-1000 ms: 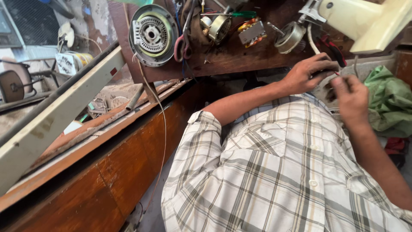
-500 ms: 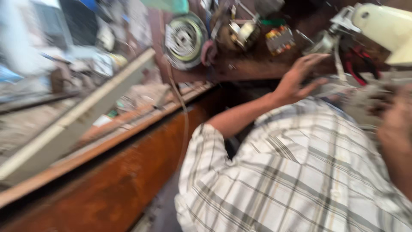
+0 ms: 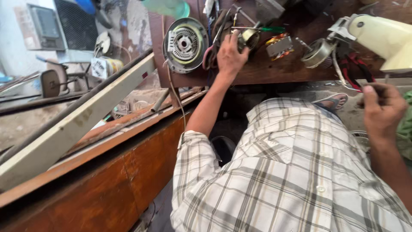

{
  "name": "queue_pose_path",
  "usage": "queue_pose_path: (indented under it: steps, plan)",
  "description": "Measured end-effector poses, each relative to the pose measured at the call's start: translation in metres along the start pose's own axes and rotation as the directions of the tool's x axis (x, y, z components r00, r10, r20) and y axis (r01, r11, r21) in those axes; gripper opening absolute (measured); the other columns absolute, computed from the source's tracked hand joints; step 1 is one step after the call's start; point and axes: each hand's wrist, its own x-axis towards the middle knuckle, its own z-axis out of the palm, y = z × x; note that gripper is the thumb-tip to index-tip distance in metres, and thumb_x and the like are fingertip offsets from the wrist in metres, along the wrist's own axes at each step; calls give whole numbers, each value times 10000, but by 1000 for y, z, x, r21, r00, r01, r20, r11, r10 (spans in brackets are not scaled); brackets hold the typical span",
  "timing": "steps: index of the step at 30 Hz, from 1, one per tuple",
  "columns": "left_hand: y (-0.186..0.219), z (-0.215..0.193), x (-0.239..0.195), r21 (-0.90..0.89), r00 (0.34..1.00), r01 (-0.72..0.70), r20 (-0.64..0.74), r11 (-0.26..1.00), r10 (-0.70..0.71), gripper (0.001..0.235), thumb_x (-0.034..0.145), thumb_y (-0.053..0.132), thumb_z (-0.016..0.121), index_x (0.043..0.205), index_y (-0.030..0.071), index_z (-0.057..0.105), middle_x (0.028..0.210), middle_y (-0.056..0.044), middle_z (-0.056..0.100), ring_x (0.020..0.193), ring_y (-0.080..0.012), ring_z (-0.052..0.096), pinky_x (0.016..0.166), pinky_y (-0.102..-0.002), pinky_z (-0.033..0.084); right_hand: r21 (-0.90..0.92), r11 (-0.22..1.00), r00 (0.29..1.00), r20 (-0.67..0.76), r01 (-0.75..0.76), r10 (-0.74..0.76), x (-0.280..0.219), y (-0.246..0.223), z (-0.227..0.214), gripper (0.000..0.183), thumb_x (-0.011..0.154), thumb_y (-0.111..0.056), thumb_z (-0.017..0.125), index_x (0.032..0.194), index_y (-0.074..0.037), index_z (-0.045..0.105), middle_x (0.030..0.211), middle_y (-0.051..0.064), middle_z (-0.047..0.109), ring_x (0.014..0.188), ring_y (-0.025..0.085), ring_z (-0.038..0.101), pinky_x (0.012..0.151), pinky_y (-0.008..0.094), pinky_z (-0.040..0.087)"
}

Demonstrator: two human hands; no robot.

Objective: The person assembles an electric motor by inserting the rotor into the stator, aligning the housing, and securing the components. They use pliers to adjust wires and a screwdriver to tighten parts, completing the assembly on a cluttered workbench.

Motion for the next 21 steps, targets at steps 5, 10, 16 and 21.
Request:
queue_pose_path:
  steps: [5, 10, 16, 21]
  plan:
    - [-24, -19, 26, -83, 987, -147, -84, 986, 140, 325, 796, 167, 755, 1104, 68, 728, 1039, -128, 694, 921, -329, 712, 822, -420, 585, -207, 970, 991, 63, 126, -115, 10, -17, 9, 131, 1162, -79, 689, 1130, 46, 666, 888, 74, 703, 772, 99, 673, 716, 221, 521]
    - [-38, -70, 54, -280, 990, -80, 88, 957, 109, 284, 796, 135, 737, 1059, 34, 771, 928, -119, 723, 805, -232, 735, 766, -359, 599, -351, 885, 950, 175, 306, -259, 17, -55, 48, 113, 1159, -83, 725, 1140, 28, 712, 944, 95, 731, 829, 118, 702, 757, 243, 549]
    - [-30, -100, 51, -707, 974, 225, 174, 670, -143, 286, 797, 54, 727, 1071, -20, 763, 906, -111, 792, 754, -147, 758, 680, -252, 642, -219, 960, 937, 337, 175, -94, 38, -100, 117, 162, 1082, -147, 731, 1139, 4, 732, 868, 69, 719, 760, 101, 658, 697, 254, 522]
    - [-1, -86, 22, -887, 961, 227, 139, 401, -237, 242, 861, -9, 739, 1092, -81, 745, 945, -153, 764, 798, -161, 719, 731, -253, 599, 92, 989, 892, 429, 116, -145, 66, -143, 185, 386, 1041, -188, 739, 1364, -9, 628, 1194, 119, 718, 1065, 139, 697, 939, 272, 591]
